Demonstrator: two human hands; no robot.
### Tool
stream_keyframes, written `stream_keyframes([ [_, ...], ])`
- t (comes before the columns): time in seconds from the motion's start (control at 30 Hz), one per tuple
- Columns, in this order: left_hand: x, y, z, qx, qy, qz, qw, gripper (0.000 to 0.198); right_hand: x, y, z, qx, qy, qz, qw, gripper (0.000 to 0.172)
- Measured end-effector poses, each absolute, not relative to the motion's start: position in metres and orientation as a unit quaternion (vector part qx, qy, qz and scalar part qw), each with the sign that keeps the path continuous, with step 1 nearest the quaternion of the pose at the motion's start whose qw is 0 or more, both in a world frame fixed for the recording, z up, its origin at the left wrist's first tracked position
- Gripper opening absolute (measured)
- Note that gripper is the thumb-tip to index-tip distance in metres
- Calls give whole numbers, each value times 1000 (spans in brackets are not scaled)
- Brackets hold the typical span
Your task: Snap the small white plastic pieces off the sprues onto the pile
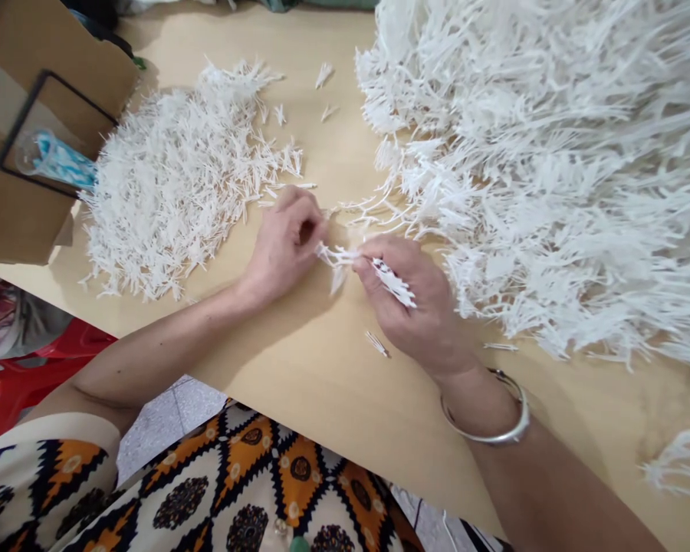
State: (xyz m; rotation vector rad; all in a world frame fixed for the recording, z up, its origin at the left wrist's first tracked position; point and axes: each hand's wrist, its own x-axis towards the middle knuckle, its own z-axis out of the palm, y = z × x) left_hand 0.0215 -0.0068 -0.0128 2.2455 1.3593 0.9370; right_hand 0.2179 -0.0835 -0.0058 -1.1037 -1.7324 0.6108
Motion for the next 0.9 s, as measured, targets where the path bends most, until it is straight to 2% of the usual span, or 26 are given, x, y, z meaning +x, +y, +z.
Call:
stream_keyframes([
  [0.07,18,-1,-16,775,500,353,158,22,215,-88,-5,-424,-725,253,481,10],
  [0.17,13,4,-20,768,499,370,153,22,212,-89,-6,-462,-703,246,481,1],
  [0.33,10,2,-24,742,523,400,129,19,212,-82,-10,-528,-585,288,543,17],
  [0.47,11,-5,-15,725,526,425,133,39,210,-79,-9,-504,-560,313,579,13],
  [0.73,19,-15,-2,865,361,305,169,31,212,-79,-11,-505,-554,328,575,12],
  [0.9,19,-11,-5,876,339,291,184,25,216,-78,-12,-514,-579,323,544,15],
])
